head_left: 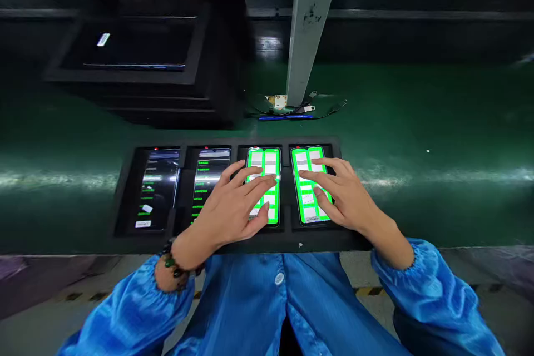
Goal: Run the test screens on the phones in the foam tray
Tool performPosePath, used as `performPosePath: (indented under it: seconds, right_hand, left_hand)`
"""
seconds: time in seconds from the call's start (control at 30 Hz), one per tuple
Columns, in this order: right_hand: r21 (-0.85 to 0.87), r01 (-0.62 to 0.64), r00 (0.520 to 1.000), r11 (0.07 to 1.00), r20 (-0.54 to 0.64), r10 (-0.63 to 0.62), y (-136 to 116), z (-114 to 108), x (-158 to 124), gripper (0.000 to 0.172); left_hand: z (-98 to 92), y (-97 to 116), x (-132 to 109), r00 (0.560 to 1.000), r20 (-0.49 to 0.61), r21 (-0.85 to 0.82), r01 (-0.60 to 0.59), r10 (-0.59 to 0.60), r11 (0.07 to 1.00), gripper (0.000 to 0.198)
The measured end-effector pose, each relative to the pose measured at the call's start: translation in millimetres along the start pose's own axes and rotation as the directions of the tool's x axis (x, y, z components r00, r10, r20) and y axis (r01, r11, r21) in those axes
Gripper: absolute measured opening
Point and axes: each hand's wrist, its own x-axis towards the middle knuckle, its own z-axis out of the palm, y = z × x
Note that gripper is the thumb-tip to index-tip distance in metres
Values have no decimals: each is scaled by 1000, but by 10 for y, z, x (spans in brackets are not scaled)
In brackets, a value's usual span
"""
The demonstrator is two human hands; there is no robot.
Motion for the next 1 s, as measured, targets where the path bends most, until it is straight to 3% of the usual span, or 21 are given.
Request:
performPosePath:
  seconds: [0.27, 0.43, 0.63, 0.87, 1.0]
  right_hand:
    - [-57, -158, 987, 986, -53, 155, 205, -240, -293, 40]
    - [-45, -166, 985, 985, -54, 164, 189, -154, -110, 40]
    - [7, -62, 998, 998, -3, 62, 85, 19, 219, 42]
    - [-28, -136, 990, 990, -48, 135, 161, -116, 72, 38]
    - [-51, -198, 979, 979, -68, 194, 229, -206, -47, 37]
  left_hand:
    - [-167, -203, -334, 989, -33, 47, 147, -145, 988, 42]
    - [-101, -115, -112, 996, -44, 24, 80, -79, 997, 40]
    - [-2, -59, 213, 1000, 2, 15, -2, 2, 1000, 42]
    - [-114, -232, 5, 979, -74, 84, 195, -189, 977, 39]
    - [-118, -238, -16, 976, -71, 92, 212, -206, 973, 37]
